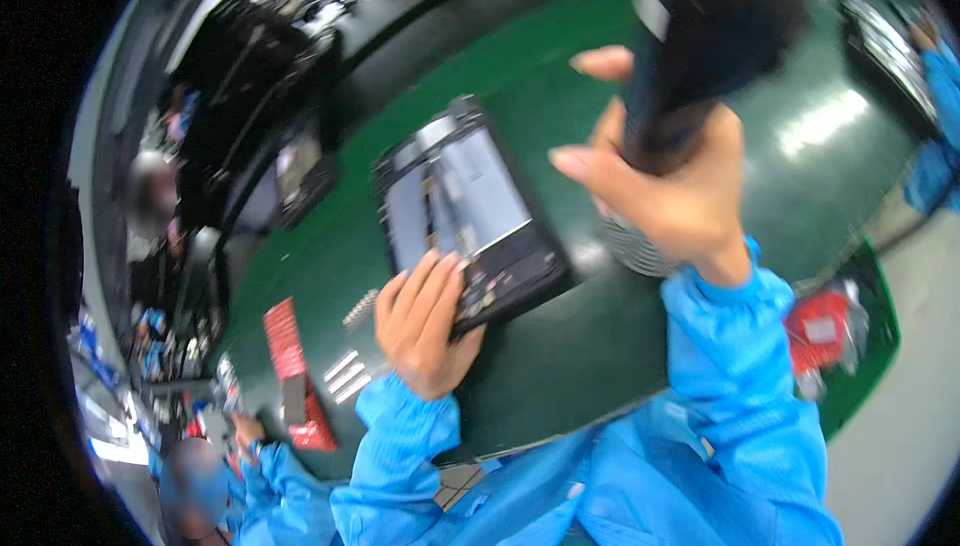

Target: Manually assembling electronic components and securing ribbons with an electric screwdriver at a factory workbench.

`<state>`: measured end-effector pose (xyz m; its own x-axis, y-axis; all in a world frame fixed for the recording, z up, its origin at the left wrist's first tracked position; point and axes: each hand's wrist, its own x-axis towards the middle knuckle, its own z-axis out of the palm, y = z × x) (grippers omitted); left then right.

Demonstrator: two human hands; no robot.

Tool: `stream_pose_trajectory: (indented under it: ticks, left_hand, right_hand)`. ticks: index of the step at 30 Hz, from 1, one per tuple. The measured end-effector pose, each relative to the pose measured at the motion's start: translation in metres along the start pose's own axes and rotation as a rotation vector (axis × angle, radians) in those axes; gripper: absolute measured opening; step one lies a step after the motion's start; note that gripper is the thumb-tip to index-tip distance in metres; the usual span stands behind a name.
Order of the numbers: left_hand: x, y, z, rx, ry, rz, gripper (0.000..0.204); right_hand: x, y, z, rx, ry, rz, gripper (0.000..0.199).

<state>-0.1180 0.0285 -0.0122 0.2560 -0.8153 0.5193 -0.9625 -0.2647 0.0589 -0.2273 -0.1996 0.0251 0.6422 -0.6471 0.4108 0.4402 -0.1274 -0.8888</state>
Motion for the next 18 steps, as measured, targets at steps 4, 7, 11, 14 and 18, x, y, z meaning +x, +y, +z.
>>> stream_pose_trajectory:
  ticks: [4, 7, 11, 14, 18]
  left_hand:
    - [-0.039, 0.033, 0.003, -0.122, -0.094, 0.017, 0.045]
    - [-0.053, 0.051, 0.01, -0.214, -0.144, 0.004, 0.048]
    - [-0.053, 0.061, 0.022, -0.324, -0.197, -0.046, 0.049]
    - [-0.045, 0.064, 0.03, -0.379, -0.188, -0.04, 0.045]
    - [-0.034, 0.065, 0.036, -0.365, -0.172, -0.033, 0.045]
  right_hand:
    - [0.005, 0.012, -0.036, -0.046, 0.104, -0.064, 0.036]
    - [0.003, 0.019, -0.048, 0.02, 0.107, -0.101, 0.033]
    - [-0.005, 0.026, -0.051, -0.05, 0.108, -0.095, 0.032]
    - [-0.007, 0.03, -0.049, -0.063, 0.101, -0.084, 0.032]
    - [-0.009, 0.033, -0.047, -0.092, 0.076, -0.09, 0.034]
